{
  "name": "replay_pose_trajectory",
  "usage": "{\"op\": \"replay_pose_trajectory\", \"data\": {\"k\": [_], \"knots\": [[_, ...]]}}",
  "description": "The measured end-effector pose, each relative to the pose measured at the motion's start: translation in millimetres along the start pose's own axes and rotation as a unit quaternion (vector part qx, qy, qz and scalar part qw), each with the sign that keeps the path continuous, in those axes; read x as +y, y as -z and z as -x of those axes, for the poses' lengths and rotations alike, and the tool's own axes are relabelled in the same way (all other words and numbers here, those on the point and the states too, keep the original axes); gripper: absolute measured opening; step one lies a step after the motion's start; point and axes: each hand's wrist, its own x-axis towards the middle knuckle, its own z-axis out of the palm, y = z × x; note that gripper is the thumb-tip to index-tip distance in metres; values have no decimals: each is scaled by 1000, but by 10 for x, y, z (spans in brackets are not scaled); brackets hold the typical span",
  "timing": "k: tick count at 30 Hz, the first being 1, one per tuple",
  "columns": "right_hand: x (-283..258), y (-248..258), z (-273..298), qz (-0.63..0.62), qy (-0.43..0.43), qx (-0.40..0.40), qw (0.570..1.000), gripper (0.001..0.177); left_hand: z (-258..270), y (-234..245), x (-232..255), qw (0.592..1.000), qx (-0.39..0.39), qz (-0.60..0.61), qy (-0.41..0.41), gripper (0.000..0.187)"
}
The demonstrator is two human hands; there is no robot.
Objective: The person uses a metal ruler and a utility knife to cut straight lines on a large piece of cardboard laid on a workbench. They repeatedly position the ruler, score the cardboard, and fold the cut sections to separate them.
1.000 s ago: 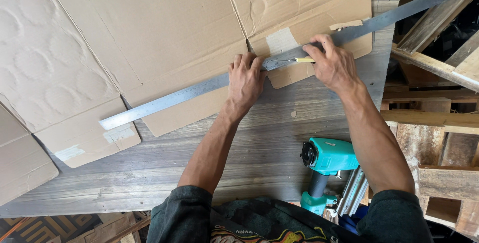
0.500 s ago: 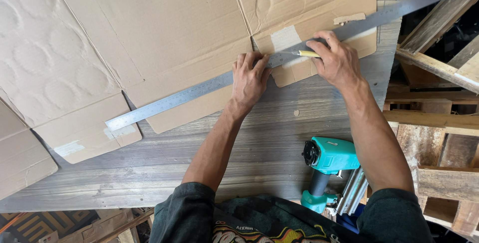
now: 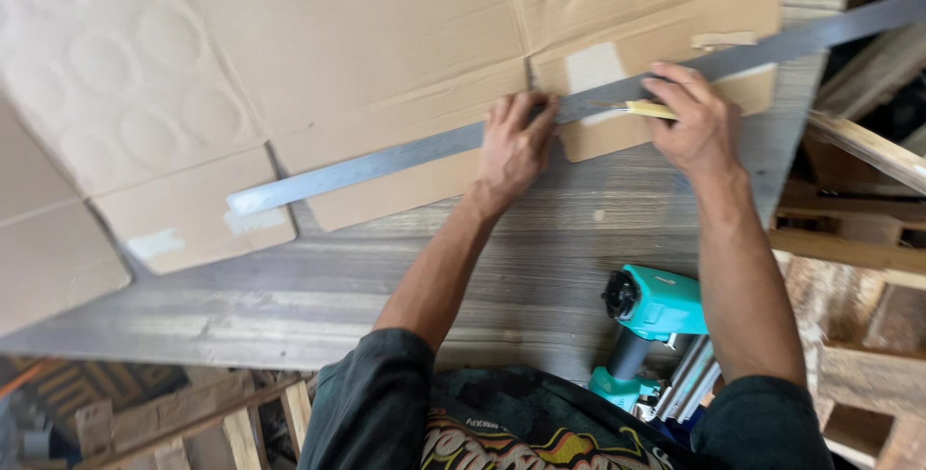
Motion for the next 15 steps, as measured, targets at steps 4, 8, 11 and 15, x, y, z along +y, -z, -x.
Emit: {"op": "replay_pose_trajectory", "data": {"k": [4, 8, 11, 15], "knots": [[-250, 121, -121, 59, 46, 21, 997, 22, 60, -100, -63, 999, -39, -4, 17, 33], [-202, 92, -51, 102, 17, -10, 995, 30, 71, -137, -42, 999, -25, -28, 12, 31], [-201, 79, -37, 92, 11, -15, 996, 37, 76, -164, -45, 999, -20, -32, 11, 32], [-230, 63, -47, 93, 14, 2, 996, 31, 75, -178, -45, 998, -31, -42, 20, 33]]}}
